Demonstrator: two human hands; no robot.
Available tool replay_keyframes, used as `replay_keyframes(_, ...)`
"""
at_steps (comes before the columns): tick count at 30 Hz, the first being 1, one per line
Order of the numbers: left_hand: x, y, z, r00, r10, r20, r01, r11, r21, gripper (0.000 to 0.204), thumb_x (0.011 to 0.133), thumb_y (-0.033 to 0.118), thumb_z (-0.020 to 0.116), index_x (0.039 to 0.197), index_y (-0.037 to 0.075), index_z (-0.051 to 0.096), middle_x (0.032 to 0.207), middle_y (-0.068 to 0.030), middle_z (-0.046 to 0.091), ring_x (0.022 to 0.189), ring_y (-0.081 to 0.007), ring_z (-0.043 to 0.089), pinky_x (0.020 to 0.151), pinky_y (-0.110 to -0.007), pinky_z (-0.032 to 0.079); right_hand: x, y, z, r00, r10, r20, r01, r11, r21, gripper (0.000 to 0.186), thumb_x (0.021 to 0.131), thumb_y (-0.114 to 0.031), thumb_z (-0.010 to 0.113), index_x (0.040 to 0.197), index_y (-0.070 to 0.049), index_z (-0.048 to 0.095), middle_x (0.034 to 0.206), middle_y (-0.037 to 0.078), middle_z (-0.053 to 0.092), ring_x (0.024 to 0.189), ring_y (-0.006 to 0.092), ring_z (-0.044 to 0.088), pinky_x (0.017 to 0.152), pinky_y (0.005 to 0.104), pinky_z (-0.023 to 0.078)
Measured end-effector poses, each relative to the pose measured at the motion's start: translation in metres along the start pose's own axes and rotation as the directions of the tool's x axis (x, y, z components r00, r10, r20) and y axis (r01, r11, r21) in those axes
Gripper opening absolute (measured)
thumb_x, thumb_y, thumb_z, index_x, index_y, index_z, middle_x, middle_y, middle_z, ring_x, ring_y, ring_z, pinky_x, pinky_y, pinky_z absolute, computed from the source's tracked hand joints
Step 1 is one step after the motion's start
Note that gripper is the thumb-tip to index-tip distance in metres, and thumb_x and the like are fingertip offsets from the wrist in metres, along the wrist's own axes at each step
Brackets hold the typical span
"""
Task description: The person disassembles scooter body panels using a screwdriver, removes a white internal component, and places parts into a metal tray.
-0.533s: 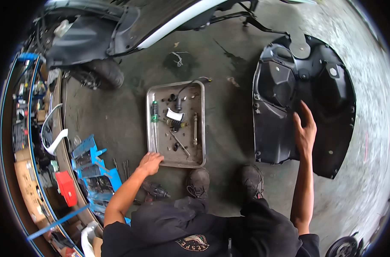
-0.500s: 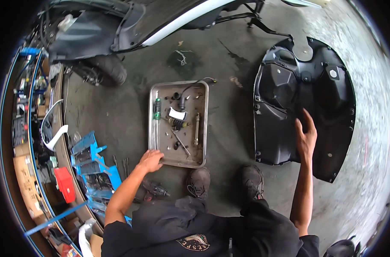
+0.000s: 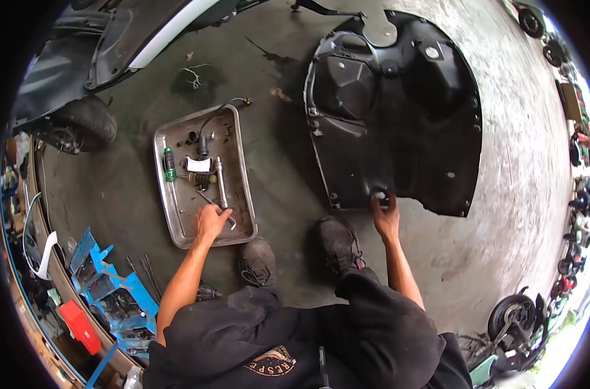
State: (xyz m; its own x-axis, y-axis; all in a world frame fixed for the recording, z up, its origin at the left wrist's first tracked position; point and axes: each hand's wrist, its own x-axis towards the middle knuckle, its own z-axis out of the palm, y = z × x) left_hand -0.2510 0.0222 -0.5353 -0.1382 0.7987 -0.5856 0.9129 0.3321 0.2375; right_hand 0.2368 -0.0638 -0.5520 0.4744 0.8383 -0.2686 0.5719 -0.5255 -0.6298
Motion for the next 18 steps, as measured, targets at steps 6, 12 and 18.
replay_keyframes(6, 0.003, -0.011, 0.005, 0.999, -0.033, 0.030, 0.036, 0.996, -0.086, 0.038, 0.079, 0.038, 0.078, 0.080, 0.001, 0.073, 0.080, -0.0195, 0.072, 0.080, -0.0357, 0.071, 0.079, -0.045, 0.053, 0.035, 0.001, -0.027, 0.961, 0.088, 0.262, -0.025, 0.972, -0.235, 0.046, 0.086, -0.041, 0.069, 0.120, -0.010, 0.064, 0.102, 0.018, 0.072, 0.101, 0.0376, 0.068, 0.085, 0.0454, 0.053)
replay_keyframes(12, 0.014, -0.029, -0.004, 0.991, -0.111, 0.077, 0.122, 0.981, -0.152, 0.027, 0.082, 0.023, 0.071, 0.090, -0.001, 0.064, 0.081, -0.0166, 0.073, 0.075, -0.0275, 0.072, 0.069, -0.041, 0.057, 0.033, -0.036, -0.034, 0.955, 0.053, 0.292, 0.137, 0.796, -0.590, 0.038, 0.083, -0.027, 0.057, 0.118, -0.020, 0.070, 0.105, 0.019, 0.072, 0.103, 0.0391, 0.067, 0.091, 0.0501, 0.053)
replay_keyframes(18, 0.012, -0.064, -0.018, 0.994, -0.085, 0.069, 0.107, 0.893, -0.436, 0.018, 0.092, 0.013, 0.056, 0.103, -0.001, 0.058, 0.074, -0.0130, 0.067, 0.061, -0.0215, 0.067, 0.052, -0.035, 0.056, 0.030, -0.052, -0.042, 0.909, 0.132, 0.394, 0.202, 0.689, -0.696, 0.032, 0.082, -0.020, 0.058, 0.108, -0.015, 0.075, 0.108, 0.021, 0.071, 0.101, 0.0395, 0.069, 0.089, 0.0482, 0.055)
